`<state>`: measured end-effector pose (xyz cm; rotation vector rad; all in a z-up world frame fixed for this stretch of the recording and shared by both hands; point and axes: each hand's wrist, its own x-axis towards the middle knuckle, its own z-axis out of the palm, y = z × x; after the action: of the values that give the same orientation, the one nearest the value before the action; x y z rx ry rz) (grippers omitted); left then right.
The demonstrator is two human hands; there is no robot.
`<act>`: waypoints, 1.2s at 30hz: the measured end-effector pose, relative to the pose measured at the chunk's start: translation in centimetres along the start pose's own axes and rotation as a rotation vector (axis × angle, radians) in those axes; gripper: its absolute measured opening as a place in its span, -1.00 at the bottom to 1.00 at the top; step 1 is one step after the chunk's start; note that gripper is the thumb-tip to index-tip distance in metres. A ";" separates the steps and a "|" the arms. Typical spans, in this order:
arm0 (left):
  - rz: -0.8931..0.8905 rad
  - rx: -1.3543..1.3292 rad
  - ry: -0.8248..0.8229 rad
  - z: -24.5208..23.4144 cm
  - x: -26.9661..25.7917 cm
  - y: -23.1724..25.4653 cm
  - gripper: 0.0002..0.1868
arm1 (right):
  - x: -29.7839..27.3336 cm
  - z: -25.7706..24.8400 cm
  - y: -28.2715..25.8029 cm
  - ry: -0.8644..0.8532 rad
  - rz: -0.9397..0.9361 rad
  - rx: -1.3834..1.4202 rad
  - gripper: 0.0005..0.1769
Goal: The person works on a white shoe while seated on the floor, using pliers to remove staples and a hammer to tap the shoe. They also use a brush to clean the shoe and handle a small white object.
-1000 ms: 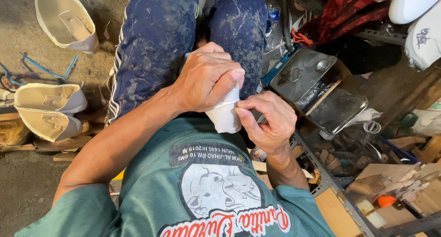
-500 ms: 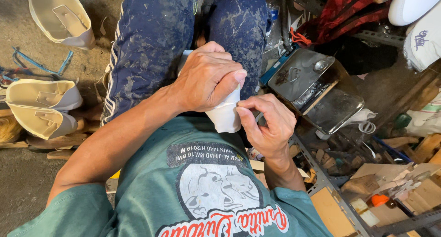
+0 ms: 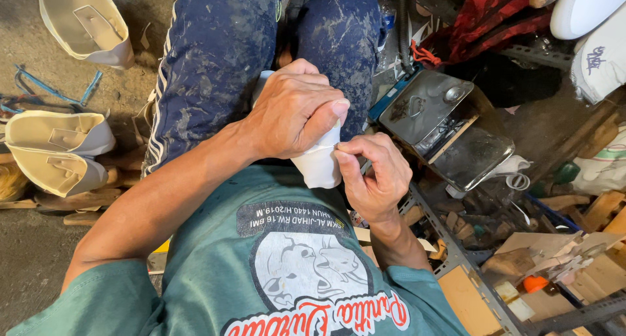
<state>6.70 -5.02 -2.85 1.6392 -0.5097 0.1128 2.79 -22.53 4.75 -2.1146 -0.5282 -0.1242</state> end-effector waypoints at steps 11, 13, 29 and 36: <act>0.001 0.020 0.012 0.4 -0.4 -0.3 -0.57 | 1.3 -0.9 -0.6 -0.110 0.088 0.051 -0.88; -0.002 0.016 0.009 0.3 -0.4 -0.3 -0.57 | 1.6 -1.1 -0.3 -0.121 0.120 0.108 -0.88; -0.044 0.019 0.030 0.2 -0.2 -1.1 -0.56 | 2.0 -0.5 2.2 -0.273 0.495 0.404 -0.91; -0.058 -0.034 0.024 -0.6 0.0 -1.3 -0.55 | 3.3 -0.5 2.6 -0.335 0.620 0.554 -0.94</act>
<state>7.39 -4.35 -3.98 1.6157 -0.4433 0.0798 6.89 -23.12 4.02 -1.6595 -0.0547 0.6635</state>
